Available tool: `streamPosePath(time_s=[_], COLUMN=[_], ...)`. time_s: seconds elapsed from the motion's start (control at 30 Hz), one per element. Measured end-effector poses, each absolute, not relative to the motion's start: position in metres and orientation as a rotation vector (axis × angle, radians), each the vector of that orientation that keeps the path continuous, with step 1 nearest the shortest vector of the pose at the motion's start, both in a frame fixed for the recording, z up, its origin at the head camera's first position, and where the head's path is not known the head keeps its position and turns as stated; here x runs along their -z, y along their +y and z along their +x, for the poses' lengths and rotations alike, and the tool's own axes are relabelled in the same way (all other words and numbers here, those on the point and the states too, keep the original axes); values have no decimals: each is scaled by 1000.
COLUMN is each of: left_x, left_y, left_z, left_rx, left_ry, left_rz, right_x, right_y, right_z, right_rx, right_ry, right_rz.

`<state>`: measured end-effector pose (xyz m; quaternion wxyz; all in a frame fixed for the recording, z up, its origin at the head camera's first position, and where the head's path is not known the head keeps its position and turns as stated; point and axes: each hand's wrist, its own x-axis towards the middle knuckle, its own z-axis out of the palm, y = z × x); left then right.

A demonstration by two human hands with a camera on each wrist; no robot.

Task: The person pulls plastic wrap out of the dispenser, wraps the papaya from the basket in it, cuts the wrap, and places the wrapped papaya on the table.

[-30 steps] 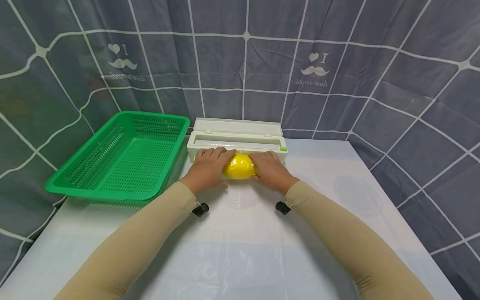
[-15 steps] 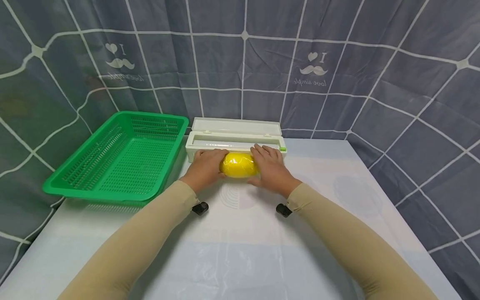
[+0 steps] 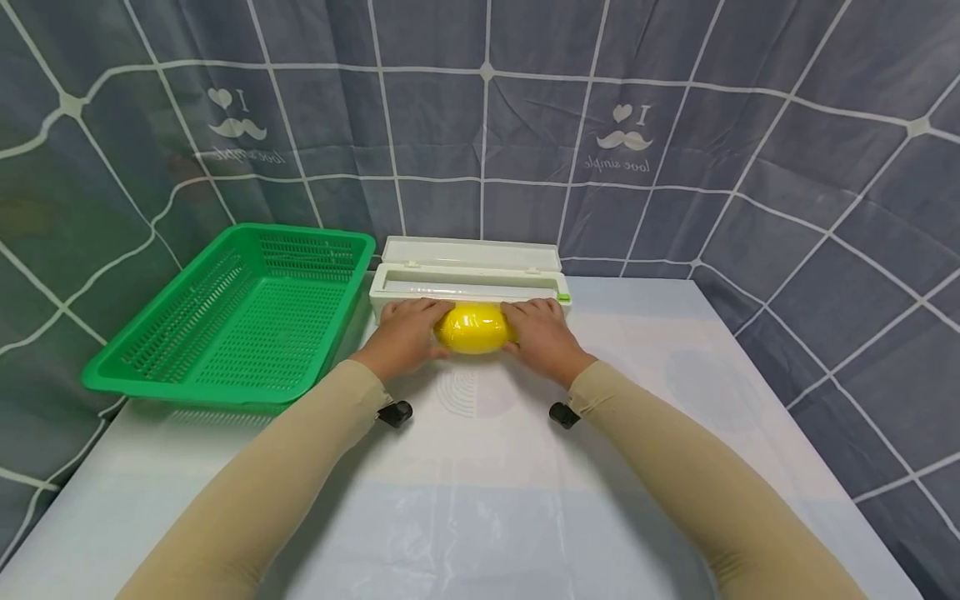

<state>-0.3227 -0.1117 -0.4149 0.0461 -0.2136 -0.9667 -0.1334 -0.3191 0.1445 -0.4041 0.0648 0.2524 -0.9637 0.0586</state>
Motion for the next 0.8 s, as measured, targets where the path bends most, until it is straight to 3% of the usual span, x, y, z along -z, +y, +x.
streamPosePath(time_s=[0.8], left_x=[418], left_y=[-112], left_z=[-321], left_rx=[454], left_ry=[-3004], left_rz=[-668], right_x=[418], right_y=[142], right_z=[-331], right_rx=[-338], right_ry=[-2976], right_rz=[763])
